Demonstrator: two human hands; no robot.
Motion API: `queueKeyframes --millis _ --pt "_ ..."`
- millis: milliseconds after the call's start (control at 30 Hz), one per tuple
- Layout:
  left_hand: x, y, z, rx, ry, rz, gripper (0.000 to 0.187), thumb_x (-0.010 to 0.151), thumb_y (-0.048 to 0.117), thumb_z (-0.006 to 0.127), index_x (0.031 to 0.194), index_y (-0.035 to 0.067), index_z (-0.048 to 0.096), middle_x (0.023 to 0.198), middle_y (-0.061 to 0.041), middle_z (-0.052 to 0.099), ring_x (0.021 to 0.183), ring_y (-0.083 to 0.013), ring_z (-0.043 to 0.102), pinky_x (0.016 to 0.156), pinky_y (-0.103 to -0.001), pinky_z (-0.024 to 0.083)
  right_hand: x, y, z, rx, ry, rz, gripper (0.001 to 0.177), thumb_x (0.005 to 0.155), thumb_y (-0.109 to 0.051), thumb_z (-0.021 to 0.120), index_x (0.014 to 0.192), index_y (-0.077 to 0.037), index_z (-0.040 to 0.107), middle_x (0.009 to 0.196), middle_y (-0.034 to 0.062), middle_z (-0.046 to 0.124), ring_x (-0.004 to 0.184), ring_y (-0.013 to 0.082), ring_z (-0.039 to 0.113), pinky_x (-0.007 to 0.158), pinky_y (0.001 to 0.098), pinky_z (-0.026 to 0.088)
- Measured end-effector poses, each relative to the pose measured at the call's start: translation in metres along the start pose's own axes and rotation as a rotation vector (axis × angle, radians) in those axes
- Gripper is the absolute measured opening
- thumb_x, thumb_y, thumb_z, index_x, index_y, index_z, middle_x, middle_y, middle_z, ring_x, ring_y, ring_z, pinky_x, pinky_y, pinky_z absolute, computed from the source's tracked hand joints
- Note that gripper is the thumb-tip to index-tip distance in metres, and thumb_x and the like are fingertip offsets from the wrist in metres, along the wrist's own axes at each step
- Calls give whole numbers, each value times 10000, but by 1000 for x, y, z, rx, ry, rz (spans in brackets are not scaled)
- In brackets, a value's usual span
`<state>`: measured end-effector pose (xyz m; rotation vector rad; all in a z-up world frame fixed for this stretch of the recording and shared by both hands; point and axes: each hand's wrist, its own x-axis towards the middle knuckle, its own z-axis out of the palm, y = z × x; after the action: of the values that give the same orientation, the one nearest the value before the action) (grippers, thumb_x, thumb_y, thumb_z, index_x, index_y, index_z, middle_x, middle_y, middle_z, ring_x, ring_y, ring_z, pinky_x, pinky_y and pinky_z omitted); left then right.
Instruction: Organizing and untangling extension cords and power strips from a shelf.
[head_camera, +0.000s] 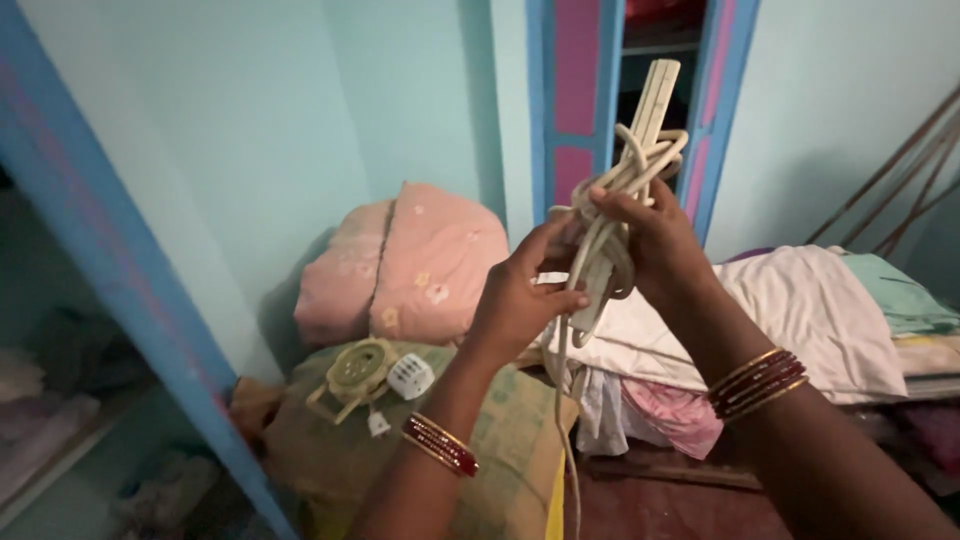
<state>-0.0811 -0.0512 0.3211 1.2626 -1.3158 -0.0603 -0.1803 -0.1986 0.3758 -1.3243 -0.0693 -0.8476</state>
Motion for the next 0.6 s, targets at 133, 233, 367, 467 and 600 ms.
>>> queueKeyframes --millis 133,233,367,467,600 --pt "-19 -18 -1 -199 97 63 854 810 -71 779 1553 110 399 1285 -138 618 1174 -196 653 970 -333 626 12 11 6 67 -213 10 374 941 -154 707 1243 -14 536 1061 153 672 908 245 709 836 393 619" --pt "-35 -29 -7 -171 185 107 782 847 38 817 1523 82 427 1321 -140 627 1210 -210 662 995 -344 627 0 5 23 66 -264 106 423 964 -238 669 1298 -1 563 1111 181 694 961 271 717 870 398 628" --pt "-64 -65 -16 -33 309 102 756 879 284 880 1496 90 488 1383 -153 639 1327 -262 634 1059 -436 612 12 64 -9 -848 -624 -906 587 1061 -249 689 1445 28 344 1439 261 509 1352 376 575 1156 463 541" --pt "-96 -88 -19 116 416 -52 1146 700 418 942 1604 103 312 1545 -207 460 1382 -324 513 1020 -474 533 10 120 -33 -697 -661 -725 599 1079 -365 582 1494 -11 334 1488 227 509 1363 339 578 1159 446 543" --pt "-129 -110 -18 -395 304 -240 1382 631 591 931 1639 73 140 1452 -191 477 1352 -319 498 1111 -452 472 30 188 -40 -533 -647 -551 655 1101 -518 440 1559 -65 322 1553 182 510 1378 290 583 1163 423 545"
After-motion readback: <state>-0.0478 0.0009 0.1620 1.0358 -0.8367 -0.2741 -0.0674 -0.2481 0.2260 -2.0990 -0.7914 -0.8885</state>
